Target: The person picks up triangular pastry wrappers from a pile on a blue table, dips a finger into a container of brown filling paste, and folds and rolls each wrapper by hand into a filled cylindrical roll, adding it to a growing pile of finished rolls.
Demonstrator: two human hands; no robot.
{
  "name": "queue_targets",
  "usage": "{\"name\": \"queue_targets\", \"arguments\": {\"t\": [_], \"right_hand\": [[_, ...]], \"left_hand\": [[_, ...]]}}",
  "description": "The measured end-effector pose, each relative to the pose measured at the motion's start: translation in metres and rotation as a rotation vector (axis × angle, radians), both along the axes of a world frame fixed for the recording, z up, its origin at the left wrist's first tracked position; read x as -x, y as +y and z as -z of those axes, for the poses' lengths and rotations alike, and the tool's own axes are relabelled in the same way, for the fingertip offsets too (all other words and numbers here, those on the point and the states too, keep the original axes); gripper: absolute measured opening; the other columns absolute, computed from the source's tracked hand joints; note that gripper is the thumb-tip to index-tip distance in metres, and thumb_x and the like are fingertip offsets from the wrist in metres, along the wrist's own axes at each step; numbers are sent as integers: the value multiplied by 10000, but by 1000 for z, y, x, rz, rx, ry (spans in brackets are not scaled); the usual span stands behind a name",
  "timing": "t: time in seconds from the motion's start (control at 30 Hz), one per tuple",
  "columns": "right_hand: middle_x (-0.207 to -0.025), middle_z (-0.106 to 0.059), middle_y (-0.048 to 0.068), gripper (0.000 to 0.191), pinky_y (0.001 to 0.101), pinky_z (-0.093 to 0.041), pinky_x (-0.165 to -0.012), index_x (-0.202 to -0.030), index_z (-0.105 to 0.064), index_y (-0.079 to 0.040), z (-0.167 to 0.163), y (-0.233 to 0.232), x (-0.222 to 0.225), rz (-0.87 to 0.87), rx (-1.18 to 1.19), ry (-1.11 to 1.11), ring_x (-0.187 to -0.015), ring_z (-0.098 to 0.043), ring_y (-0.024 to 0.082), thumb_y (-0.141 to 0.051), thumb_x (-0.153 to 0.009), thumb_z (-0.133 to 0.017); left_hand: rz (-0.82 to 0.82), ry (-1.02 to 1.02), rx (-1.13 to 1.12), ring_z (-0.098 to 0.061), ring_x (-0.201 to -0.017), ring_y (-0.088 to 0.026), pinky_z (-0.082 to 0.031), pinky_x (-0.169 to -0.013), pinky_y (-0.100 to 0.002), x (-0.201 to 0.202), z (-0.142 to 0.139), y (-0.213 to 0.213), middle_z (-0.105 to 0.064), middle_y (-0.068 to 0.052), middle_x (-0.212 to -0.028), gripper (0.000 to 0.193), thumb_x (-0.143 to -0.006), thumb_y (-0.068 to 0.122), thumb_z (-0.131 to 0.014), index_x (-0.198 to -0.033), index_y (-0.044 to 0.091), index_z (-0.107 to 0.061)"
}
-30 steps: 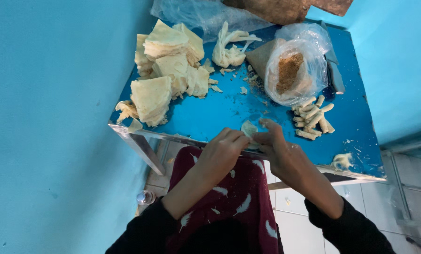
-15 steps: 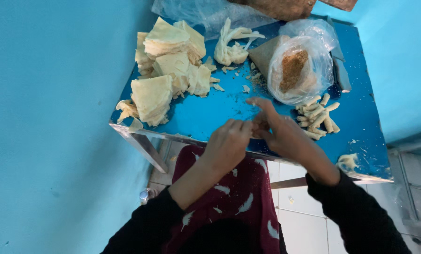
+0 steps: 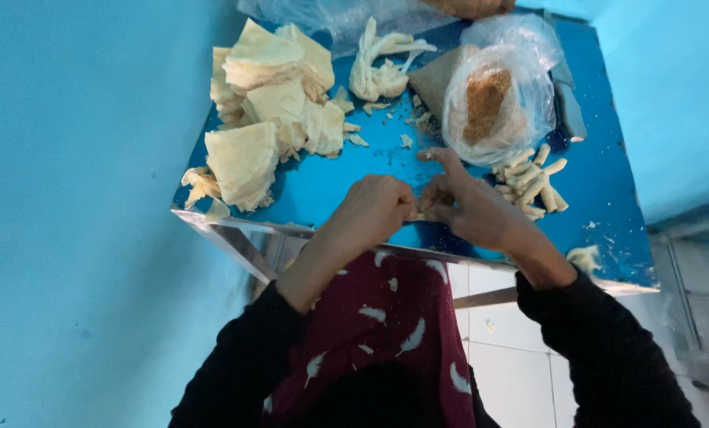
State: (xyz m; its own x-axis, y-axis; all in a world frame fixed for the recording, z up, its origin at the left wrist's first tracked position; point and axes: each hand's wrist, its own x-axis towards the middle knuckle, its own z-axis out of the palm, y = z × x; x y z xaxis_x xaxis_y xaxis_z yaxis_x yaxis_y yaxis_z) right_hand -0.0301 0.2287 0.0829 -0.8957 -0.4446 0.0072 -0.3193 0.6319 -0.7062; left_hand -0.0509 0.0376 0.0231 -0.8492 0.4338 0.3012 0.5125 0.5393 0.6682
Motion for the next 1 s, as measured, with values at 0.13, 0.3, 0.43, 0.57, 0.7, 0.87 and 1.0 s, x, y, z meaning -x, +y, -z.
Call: {"name": "queue_targets", "arguments": {"t": [0.13, 0.3, 0.43, 0.57, 0.7, 0.87, 1.0], "right_hand": [[-932, -703, 128, 630, 394, -564, -797, -1447, -348, -72, 9, -2, -6, 39, -16, 94, -889, -738, 291, 52, -894, -623], [-1021, -690, 180, 625, 442, -550, -829, -1416, -370, -4, 27, -5, -31, -24, -167, 576, -1035, -683, 378, 83, -863, -648], [-1045, -690, 196, 598, 461, -546, -888, -1390, -377, 14, 23, -6, -31, -56, -194, 698, -1079, -669, 393, 114, -856, -624], [-1008, -699, 197, 587, 438, -553, -765, -1370, -378, 40, 23, 1, -34, -25, -88, 430, -978, -701, 377, 102, -849, -643], [-977, -719, 180, 547, 426, -572, -705, -1367, -414, 35, 33, 5, -48, 5, -81, 489, -899, -737, 359, 87, -880, -657], [-1166, -700, 225, 562, 430, -565, -874, -1370, -452, 40, 34, -4, -73, 8, -329, 755, -1069, -701, 354, 116, -843, -633], [-1355, -630, 271, 714, 514, -402, -1115, -1408, -397, 95, 31, -10, -76, -24, -509, 787, -1323, -559, 408, 94, -734, -631]], "left_hand": [[-60, 43, -5, -703, -759, -386, -550, -655, -500, 4, 2, -2, -701, -202, -759, 167, -827, 176, -757, -851, 33, -672], [-176, 459, 220, -688, -833, -297, -573, -666, -391, -36, 16, 10, -676, -122, -835, 102, -870, 72, -685, -956, 37, -642], [-165, 627, 308, -635, -906, -234, -564, -730, -322, -47, 12, 9, -626, -85, -887, 145, -796, 63, -682, -929, 43, -628], [-112, 651, 302, -614, -891, -239, -551, -760, -328, -55, 7, 4, -588, -92, -864, 145, -779, 66, -685, -904, 34, -618], [-117, 674, 382, -596, -882, -223, -530, -740, -322, -79, 8, -3, -580, -81, -876, 154, -819, 90, -673, -950, 16, -638], [-245, 745, 550, -589, -1060, -225, -496, -976, -365, -102, 0, -2, -650, -106, -1145, 352, -909, 158, -632, -1192, -47, -674], [-261, 603, 582, -511, -1301, -316, -332, -1151, -543, -86, -8, 7, -606, -186, -1353, 505, -993, 382, -584, -1273, -33, -644]]}}
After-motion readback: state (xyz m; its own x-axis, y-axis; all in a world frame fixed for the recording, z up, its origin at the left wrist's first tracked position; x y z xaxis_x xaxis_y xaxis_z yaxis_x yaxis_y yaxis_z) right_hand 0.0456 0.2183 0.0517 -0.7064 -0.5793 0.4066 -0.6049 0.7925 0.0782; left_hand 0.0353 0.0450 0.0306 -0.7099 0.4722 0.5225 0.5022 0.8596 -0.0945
